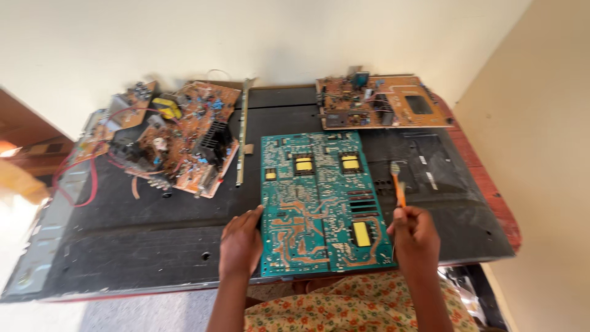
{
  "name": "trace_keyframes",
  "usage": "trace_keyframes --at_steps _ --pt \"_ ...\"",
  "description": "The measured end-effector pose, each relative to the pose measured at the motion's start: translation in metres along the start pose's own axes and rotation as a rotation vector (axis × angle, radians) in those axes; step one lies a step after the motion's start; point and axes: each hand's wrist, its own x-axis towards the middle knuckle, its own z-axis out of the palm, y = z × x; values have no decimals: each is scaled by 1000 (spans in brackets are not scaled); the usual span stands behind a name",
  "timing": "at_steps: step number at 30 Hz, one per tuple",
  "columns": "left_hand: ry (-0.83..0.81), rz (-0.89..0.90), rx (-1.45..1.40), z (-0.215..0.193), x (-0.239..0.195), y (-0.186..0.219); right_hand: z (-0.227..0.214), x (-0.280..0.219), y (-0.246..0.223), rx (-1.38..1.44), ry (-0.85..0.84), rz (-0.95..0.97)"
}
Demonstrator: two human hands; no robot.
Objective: The person cleans a green circuit board using a toothbrush and a small screwdriver. They alternate between brushing the surface and scraping specific areas, while other circuit boards and tools remain on the table.
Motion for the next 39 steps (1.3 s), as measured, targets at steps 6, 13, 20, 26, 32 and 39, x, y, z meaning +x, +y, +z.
trace_keyframes --at_steps 6,13,20,26,32,39 --pt "7 22 -19 1 0 1 42 -24 -4 245 -172 143" --pt "-32 19 -8 -1 0 3 72 -15 1 391 -359 94" --pt "-9 28 -14 -2 -1 2 91 -24 27 310 -383 18" --pt "9 38 -22 -2 -2 3 84 -26 23 627 -389 -22" --pt "-9 39 1 0 -3 1 72 -26 15 559 -423 57" --pt "-55 8 25 0 -1 2 84 -30 25 418 -520 21"
